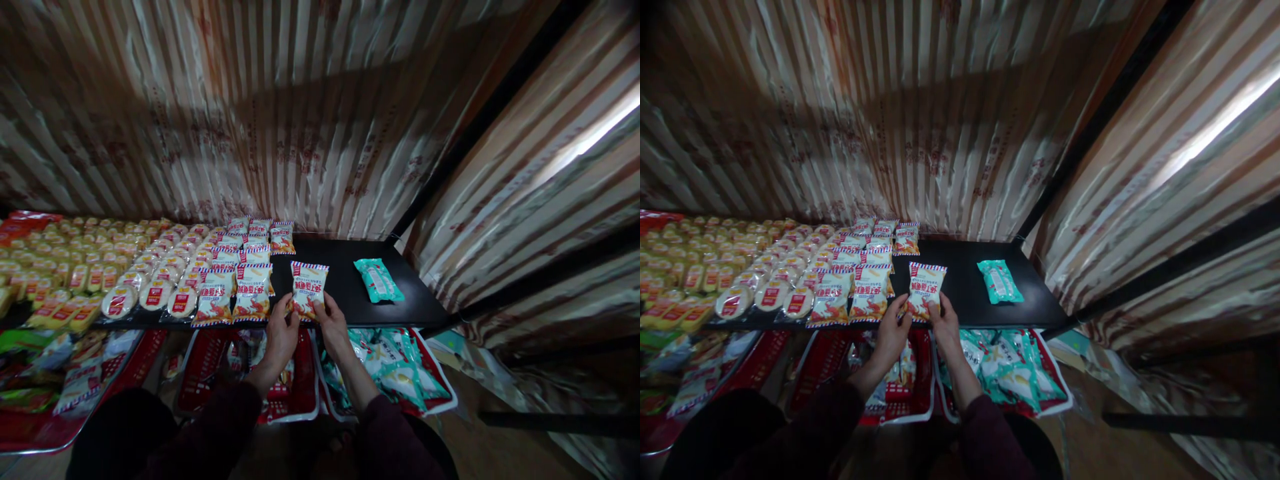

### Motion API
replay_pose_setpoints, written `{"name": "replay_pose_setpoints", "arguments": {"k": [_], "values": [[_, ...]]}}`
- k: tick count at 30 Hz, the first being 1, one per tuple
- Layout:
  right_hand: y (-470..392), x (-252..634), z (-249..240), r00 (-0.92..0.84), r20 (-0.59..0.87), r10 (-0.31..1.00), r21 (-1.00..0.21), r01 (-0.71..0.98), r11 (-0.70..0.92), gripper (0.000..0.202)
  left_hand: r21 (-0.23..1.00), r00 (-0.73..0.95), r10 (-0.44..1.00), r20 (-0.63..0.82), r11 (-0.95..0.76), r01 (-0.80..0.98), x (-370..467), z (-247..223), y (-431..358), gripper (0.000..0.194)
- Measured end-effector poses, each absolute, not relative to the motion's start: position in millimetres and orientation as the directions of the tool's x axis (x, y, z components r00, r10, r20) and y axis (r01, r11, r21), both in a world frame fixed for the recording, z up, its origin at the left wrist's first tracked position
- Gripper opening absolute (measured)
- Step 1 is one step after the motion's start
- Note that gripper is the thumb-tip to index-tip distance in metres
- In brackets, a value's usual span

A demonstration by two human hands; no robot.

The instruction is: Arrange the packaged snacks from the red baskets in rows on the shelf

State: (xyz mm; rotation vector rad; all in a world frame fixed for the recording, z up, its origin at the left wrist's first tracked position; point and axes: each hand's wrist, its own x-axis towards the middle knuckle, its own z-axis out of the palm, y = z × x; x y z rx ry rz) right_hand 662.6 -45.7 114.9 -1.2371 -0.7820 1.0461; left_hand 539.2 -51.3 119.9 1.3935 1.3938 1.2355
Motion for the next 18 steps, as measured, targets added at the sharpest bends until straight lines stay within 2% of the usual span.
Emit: {"name": "replay_pose_setpoints", "arguments": {"k": [11,18], "values": [[16.0,666.3,113.0,0.344,0.018,0.939,-0.997,-0.065,0.043,0.056,0.926,-0.141,0.972,0.189,-0.129,0.353,552.8,115.9,-10.5,0.052],[41.8,665.6,110.1,0.337,0.019,0.941,-0.994,-0.091,0.052,0.057,0.908,-0.170,0.962,0.214,-0.132,0.397,558.4,114.3,8.2,0.056]]}}
